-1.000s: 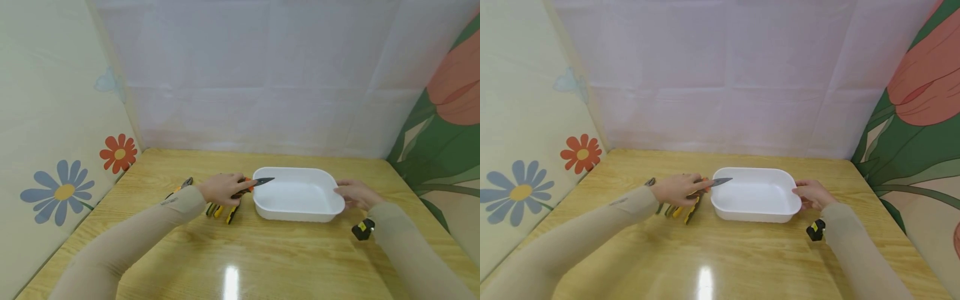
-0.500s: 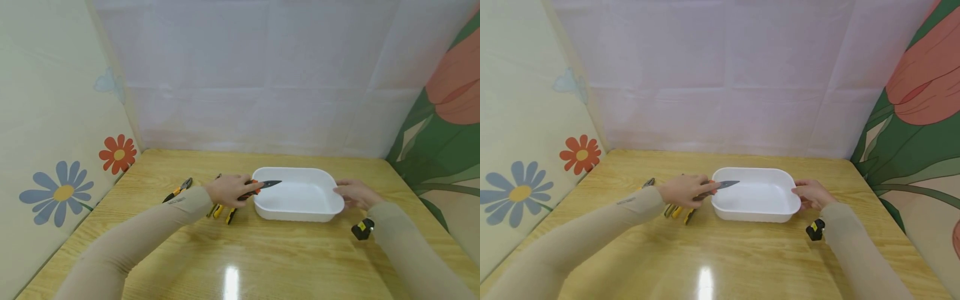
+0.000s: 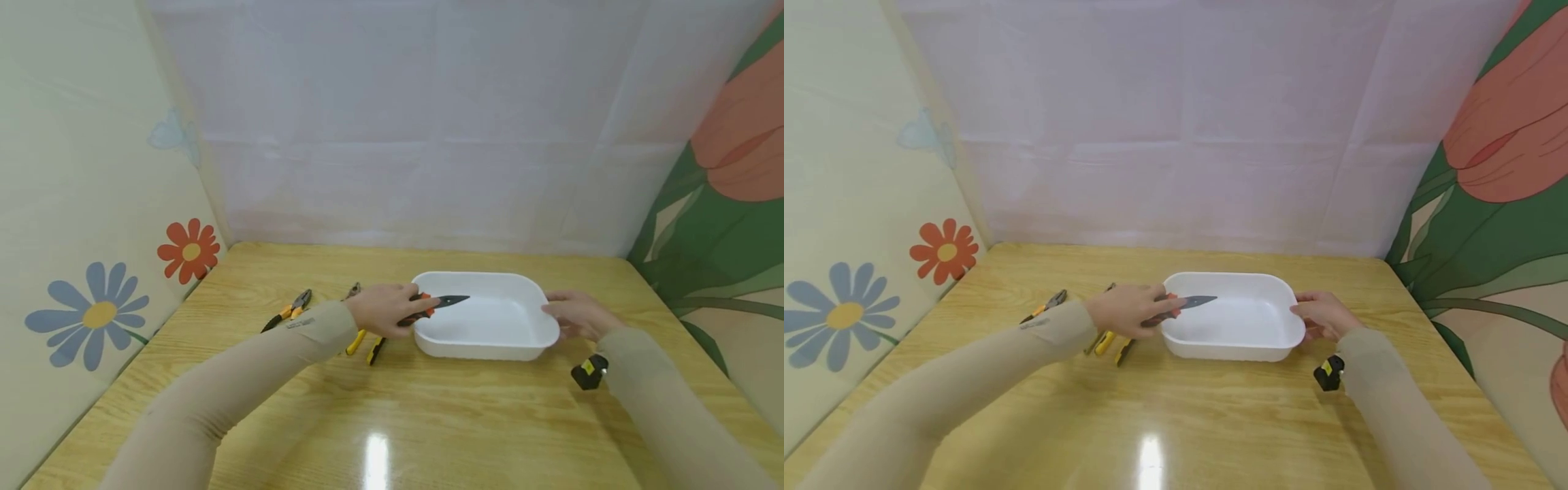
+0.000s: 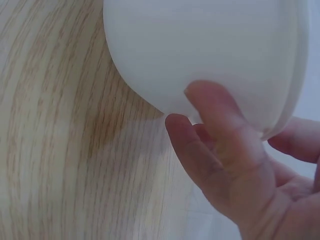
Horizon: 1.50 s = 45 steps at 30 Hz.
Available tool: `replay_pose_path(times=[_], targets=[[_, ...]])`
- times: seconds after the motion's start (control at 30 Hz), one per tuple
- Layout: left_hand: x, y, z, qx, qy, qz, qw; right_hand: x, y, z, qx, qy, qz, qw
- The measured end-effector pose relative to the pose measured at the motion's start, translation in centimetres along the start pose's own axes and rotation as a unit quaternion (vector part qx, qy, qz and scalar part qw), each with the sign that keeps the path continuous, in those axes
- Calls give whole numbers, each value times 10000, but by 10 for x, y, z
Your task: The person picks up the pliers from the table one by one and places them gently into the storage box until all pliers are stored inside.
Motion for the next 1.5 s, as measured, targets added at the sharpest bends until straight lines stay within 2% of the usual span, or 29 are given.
replay_pose_path(times=[0.33,0.63,0.87,1.2,1.5], targets=[[2,16,-4,-41,-69,272,9996,0,-2,1,-41,9,15,10000],[2,29,-5,-175,-103,216,9996,-1,-1,1,-19,2,-33,10000],[4,37,-10,-271,80,286,9992,-1,-1,1,74,1,-29,10000],[-2,51,-14,-427,393,326,9978,0,2,-2,-105,54,-112,9999],[-3,63,-18,-509,753,758,9930,0,3,-2,43,47,-34,10000]])
Point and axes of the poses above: each hand's wrist, its own y-axis towards the middle knuckle, its own x-axis out of the back of the hand, z = x × y, the point moved 4 cm from there along y, towards the middle knuckle, and after that the axes turned 8 degrees about y, right-handed, at the moved point
